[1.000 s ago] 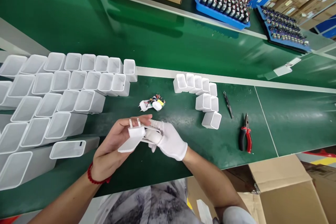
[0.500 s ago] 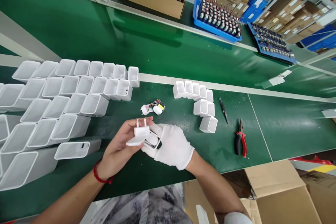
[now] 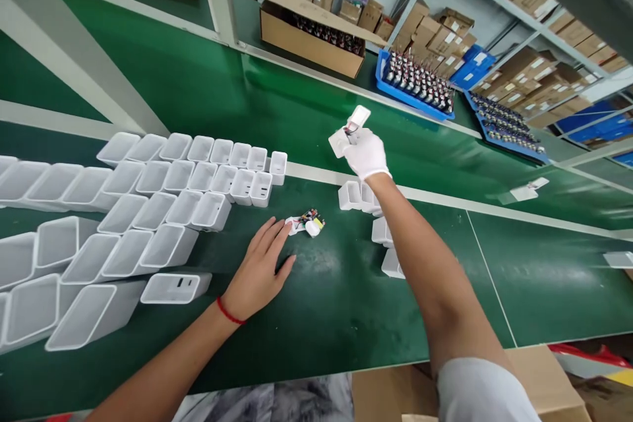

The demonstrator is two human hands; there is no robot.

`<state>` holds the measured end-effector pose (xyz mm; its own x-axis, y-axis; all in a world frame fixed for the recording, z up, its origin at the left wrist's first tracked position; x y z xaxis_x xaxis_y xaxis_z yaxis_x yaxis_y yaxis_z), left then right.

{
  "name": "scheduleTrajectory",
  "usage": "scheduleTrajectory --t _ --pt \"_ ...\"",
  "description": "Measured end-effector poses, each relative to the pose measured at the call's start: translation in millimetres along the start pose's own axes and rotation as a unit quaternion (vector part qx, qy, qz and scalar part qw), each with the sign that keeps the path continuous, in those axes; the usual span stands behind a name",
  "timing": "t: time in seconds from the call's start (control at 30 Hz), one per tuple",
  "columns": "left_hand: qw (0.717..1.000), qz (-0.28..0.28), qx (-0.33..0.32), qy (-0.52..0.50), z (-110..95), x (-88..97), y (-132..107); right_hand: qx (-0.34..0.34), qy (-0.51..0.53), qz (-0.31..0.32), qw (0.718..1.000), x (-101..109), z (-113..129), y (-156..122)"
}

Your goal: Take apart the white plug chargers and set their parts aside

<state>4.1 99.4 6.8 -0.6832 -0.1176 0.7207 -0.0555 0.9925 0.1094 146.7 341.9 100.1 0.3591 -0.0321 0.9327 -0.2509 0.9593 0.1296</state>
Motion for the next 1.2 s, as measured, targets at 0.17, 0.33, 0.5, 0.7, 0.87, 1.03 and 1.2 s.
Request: scheduleTrajectory --t 0.17,0.33,0.5,0.7,0.87,1.03,1.2 --pt "1.0 -0.005 -0.001 -0.001 2 0.0 -2 -0.028 -0.049 0.052 0.997 -40 10 37" --pt "1.0 -0.018 0.009 -0.011 3 5.3 -2 -0.046 -0.109 0.126 0.985 -41 22 33" --pt "0.998 -0.057 0.019 -0.018 1 17.8 -1 0.032 -0.154 0.21 0.965 -23 50 -25" --pt "0.993 -0.105 0.041 -0.016 5 29.9 0 0.237 -0.103 0.427 0.866 -76 83 -130" --pt "0.991 -0.109 0.075 0.038 -1 42.6 2 0.177 -0.049 0.36 0.915 -73 68 -132" --pt "0.981 -0.149 0.081 0.09 -10 54.2 23 0.091 0.381 0.321 0.862 -52 53 -154" --pt "0.969 -0.167 0.107 0.148 -7 50.4 49 -0.019 0.704 0.236 0.669 -48 34 -180"
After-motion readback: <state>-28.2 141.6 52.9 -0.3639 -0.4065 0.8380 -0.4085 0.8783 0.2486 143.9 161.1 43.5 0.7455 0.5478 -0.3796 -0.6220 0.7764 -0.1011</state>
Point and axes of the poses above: each hand's wrist, its own y-axis towards the middle knuckle, its own x-axis out of the back of the hand, z = x × y, the point moved 8 cm from there along y, towards the middle knuckle, and after that the axes turned 11 degrees about x, right-handed, at the moved point
